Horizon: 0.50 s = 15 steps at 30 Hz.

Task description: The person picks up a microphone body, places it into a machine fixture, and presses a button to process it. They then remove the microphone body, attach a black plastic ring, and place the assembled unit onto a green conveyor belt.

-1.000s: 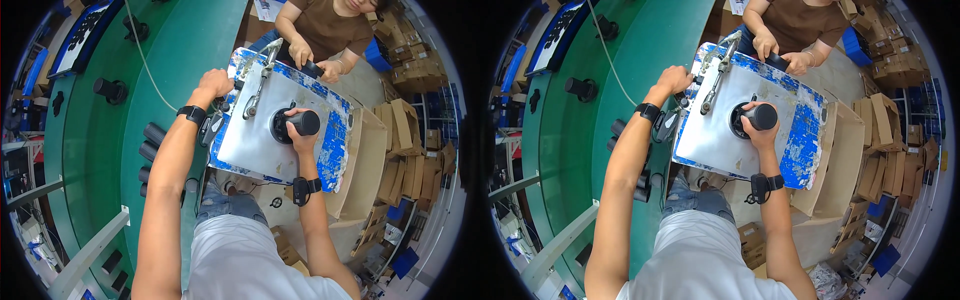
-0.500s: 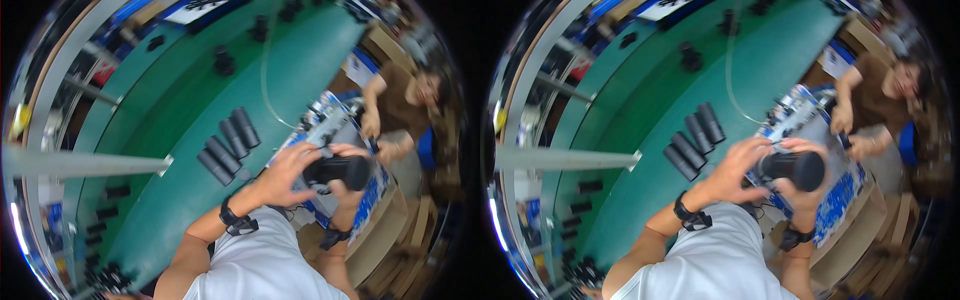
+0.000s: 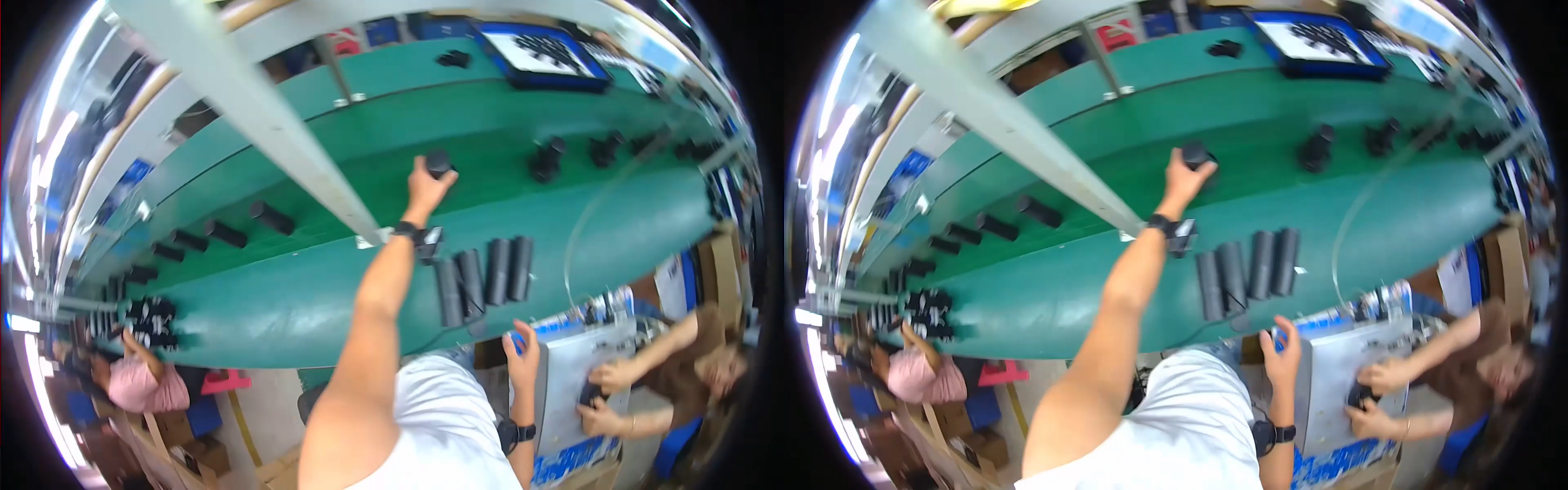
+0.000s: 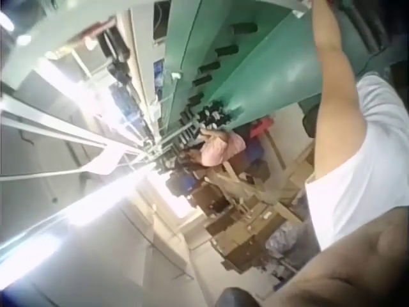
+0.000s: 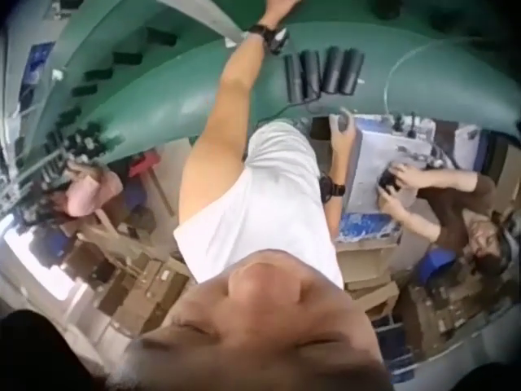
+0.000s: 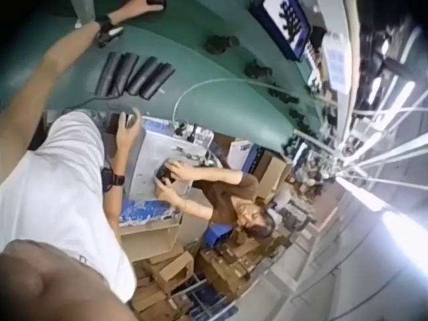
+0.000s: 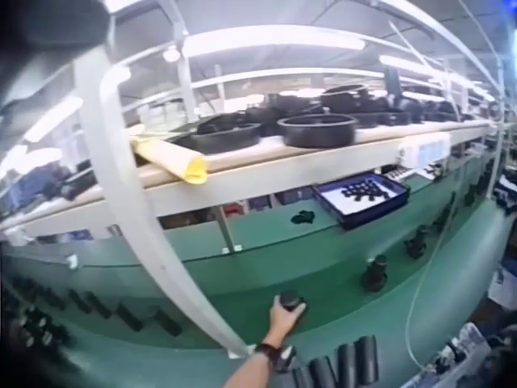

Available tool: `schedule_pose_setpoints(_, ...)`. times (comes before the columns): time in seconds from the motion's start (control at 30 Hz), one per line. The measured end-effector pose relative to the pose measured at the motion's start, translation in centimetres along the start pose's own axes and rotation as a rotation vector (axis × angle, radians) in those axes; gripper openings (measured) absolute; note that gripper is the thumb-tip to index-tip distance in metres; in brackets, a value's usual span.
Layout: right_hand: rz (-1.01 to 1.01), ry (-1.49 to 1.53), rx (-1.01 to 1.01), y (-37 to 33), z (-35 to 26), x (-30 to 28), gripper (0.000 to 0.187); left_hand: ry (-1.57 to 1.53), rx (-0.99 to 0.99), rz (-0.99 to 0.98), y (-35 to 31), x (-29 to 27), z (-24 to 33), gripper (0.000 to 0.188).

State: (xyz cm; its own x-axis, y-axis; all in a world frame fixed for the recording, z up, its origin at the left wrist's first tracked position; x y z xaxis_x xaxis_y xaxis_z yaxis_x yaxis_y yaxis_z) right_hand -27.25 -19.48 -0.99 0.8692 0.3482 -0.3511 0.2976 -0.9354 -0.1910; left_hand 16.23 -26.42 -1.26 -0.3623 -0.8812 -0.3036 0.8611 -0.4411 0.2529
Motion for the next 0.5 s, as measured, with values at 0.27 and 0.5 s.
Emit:
schedule_pose_setpoints(0.27,-0.293,0.022,0.223,1.5,8.8,3.5,0.032,0.130,0.045,0.113,-0.3,1.5,-2.7,0.066)
schedule_pose_setpoints(0.5,-0.399,-0.360,0.090,2.5,11.8,6.5,0.028,0.006,0.236,0.309,-5.4,-2.6,4.3,0.064)
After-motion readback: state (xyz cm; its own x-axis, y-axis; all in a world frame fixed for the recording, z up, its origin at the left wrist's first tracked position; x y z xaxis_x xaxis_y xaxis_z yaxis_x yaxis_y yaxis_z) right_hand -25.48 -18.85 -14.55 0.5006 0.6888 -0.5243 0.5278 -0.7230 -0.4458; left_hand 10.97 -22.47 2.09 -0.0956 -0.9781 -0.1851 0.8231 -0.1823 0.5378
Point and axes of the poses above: each hand's wrist, its own y-axis towards the middle knuckle, its own x-axis out of the palm, z = x × y, the point moved 6 cm from there along y, towards the middle knuckle, and after that the axes turned 7 degrees about z, right-handed, at the moved point
